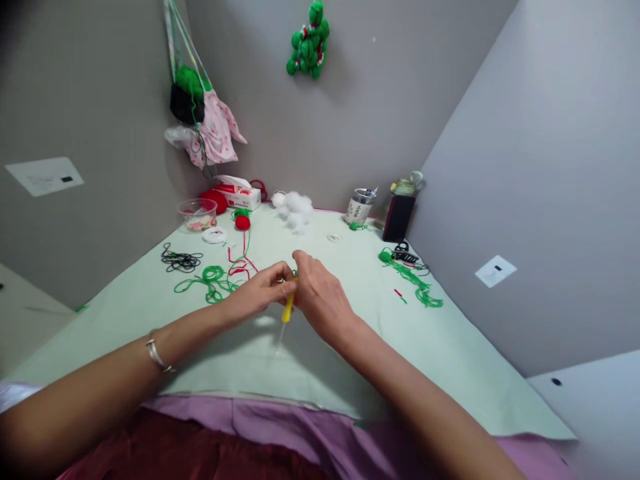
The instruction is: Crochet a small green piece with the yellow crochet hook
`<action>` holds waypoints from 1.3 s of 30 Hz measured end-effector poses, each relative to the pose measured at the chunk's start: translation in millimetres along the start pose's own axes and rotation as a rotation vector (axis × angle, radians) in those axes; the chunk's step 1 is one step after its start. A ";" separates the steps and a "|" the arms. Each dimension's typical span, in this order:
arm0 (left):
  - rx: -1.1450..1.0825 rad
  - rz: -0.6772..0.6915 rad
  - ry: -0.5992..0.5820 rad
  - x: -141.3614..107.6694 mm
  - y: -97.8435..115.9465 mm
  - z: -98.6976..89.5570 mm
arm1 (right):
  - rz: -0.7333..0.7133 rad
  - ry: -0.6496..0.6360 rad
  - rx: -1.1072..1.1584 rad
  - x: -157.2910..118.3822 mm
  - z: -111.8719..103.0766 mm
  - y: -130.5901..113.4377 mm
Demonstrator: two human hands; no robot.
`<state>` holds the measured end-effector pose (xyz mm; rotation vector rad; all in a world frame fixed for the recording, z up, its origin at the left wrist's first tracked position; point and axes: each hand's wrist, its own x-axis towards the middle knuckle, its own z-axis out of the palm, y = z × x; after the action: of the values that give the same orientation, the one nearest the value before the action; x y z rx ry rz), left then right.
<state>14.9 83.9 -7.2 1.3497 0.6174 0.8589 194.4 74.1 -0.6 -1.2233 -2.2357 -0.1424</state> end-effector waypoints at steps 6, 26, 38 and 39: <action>-0.083 -0.086 0.020 8.2 -18.2 -11.9 | -0.052 0.061 -0.039 0.0 28.5 10.7; -0.329 -0.044 0.303 7.1 -21.5 -21.1 | 0.159 0.015 0.431 2.1 22.1 12.9; -0.207 -0.073 0.232 7.6 -29.5 -25.7 | 0.357 -0.175 0.680 5.8 17.0 15.6; -0.190 -0.084 0.216 7.2 -29.5 -25.6 | 0.375 -0.161 0.709 6.5 16.0 16.1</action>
<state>3.4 104.4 -39.3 1.0613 0.7348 0.9772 197.5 93.8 -13.2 -1.2260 -1.8654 0.8440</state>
